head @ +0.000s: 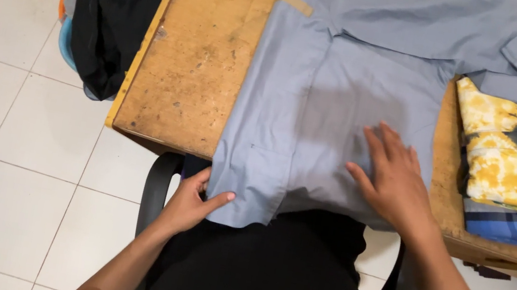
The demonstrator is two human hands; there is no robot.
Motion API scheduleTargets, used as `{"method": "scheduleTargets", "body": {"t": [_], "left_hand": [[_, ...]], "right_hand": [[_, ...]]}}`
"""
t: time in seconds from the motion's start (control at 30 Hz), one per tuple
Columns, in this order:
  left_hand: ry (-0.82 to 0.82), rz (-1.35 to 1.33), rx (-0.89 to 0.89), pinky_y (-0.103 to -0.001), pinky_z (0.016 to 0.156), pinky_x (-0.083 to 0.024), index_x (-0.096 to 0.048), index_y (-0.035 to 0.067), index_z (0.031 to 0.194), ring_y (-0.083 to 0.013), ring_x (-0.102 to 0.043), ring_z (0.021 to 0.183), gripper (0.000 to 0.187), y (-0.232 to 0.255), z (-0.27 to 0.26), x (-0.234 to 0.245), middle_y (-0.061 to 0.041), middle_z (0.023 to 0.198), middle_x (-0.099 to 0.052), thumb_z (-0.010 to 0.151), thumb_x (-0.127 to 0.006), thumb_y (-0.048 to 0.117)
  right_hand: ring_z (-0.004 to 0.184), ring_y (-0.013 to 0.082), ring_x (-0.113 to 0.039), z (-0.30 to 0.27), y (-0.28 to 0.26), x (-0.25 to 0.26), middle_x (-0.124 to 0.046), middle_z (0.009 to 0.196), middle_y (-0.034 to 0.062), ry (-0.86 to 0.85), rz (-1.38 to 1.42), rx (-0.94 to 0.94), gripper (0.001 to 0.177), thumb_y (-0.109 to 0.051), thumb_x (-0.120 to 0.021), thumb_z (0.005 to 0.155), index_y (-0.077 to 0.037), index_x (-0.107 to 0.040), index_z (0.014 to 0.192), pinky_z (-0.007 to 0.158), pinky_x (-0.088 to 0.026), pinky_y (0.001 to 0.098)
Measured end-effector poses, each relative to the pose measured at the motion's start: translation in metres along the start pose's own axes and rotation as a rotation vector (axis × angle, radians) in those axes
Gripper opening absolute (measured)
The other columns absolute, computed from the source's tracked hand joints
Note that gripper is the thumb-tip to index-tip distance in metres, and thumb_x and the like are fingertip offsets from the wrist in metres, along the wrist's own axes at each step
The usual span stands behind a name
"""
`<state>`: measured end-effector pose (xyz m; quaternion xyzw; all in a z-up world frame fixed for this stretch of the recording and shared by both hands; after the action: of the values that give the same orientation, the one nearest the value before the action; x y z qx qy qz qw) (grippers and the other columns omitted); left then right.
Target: The person folds a light blue long-sleeved shirt on a wooden table. They smooth the fabric, fold the sleeves inward, fold the sides toward the center, and then fold the shirt in half to create a compact bundle.
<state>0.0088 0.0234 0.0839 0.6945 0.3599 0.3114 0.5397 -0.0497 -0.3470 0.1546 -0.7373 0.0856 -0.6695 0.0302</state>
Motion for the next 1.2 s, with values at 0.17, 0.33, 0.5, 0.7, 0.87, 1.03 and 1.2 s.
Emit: {"method": "scheduleTargets", "body": {"t": [0.17, 0.33, 0.5, 0.7, 0.87, 1.03, 1.2], "left_hand": [[-0.015, 0.05, -0.086, -0.039, 0.091, -0.053, -0.073, 0.002, 0.105, -0.0177, -0.065, 0.098, 0.015, -0.077, 0.018, 0.015, -0.008, 0.093, -0.074, 0.09, -0.074, 0.005], [0.039, 0.057, -0.082, -0.028, 0.071, -0.05, -0.072, 0.009, 0.095, -0.0094, -0.055, 0.075, 0.01, -0.092, 0.019, 0.017, 0.003, 0.07, -0.061, 0.09, -0.069, 0.001], [-0.07, 0.207, -0.047, -0.042, 0.078, -0.056, -0.073, 0.0, 0.1, -0.0204, -0.065, 0.086, 0.025, -0.005, 0.001, -0.002, -0.016, 0.084, -0.079, 0.081, -0.084, 0.011], [-0.168, 0.479, 0.051, -0.044, 0.081, -0.058, -0.077, 0.0, 0.102, -0.0352, -0.076, 0.091, 0.017, -0.058, 0.001, 0.013, -0.019, 0.092, -0.08, 0.088, -0.07, 0.003], [-0.166, 0.388, -0.006, -0.052, 0.099, -0.052, -0.065, -0.002, 0.122, -0.044, -0.067, 0.113, 0.04, -0.044, -0.004, 0.036, -0.028, 0.112, -0.073, 0.083, -0.062, -0.006], [-0.095, 0.189, -0.095, -0.047, 0.109, -0.048, -0.063, 0.005, 0.14, -0.0342, -0.063, 0.129, 0.043, -0.029, 0.008, 0.028, -0.02, 0.131, -0.072, 0.098, -0.063, 0.013], [0.071, 0.258, -0.178, -0.039, 0.088, -0.054, -0.072, 0.008, 0.113, -0.017, -0.064, 0.088, 0.028, -0.065, 0.02, 0.017, -0.007, 0.088, -0.075, 0.089, -0.082, 0.019]], "right_hand": [[0.156, 0.0369, -0.026, -0.024, 0.026, -0.014, -0.03, 0.168, 0.0187, -0.008, 0.056, -0.128, 0.072, -0.055, -0.049, 0.102, -0.017, -0.037, 0.162, 0.123, -0.017, 0.0648], [0.157, 0.0353, -0.026, -0.027, 0.026, -0.013, -0.03, 0.169, 0.0171, 0.023, 0.104, -0.143, 0.071, -0.055, -0.05, 0.102, -0.017, -0.039, 0.161, 0.124, -0.015, 0.0621], [0.157, 0.0327, -0.025, -0.026, 0.028, -0.017, -0.03, 0.17, 0.0139, 0.035, 0.092, -0.145, 0.072, -0.059, -0.048, 0.102, -0.019, -0.039, 0.161, 0.126, -0.013, 0.0595], [0.159, 0.0312, -0.021, -0.028, 0.021, -0.009, -0.026, 0.172, 0.0113, 0.003, 0.116, -0.175, 0.072, -0.06, -0.046, 0.102, -0.02, -0.038, 0.161, 0.126, -0.01, 0.0577], [0.158, 0.0309, -0.022, -0.025, 0.021, -0.007, -0.025, 0.172, 0.0112, -0.055, 0.048, -0.182, 0.074, -0.062, -0.043, 0.102, -0.02, -0.035, 0.162, 0.126, -0.014, 0.0586], [0.146, 0.0308, -0.048, 0.014, -0.001, -0.001, -0.053, 0.152, 0.0134, 0.047, -0.187, -0.014, 0.072, -0.066, -0.044, 0.101, -0.014, -0.052, 0.15, 0.116, -0.036, 0.0626], [0.135, 0.0356, -0.057, 0.055, -0.072, -0.005, -0.059, 0.142, 0.019, 0.36, 0.092, 0.768, 0.053, -0.044, -0.064, 0.1, -0.008, -0.059, 0.139, 0.108, -0.045, 0.0499]]}}
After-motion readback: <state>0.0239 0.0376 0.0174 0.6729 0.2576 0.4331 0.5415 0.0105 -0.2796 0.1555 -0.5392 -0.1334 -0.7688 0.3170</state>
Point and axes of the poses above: each hand's wrist, its own z-axis towards the middle knuckle, its own x-axis out of the back of the hand, y = z × x, the point moved 1 cm from there along z, towards the middle knuckle
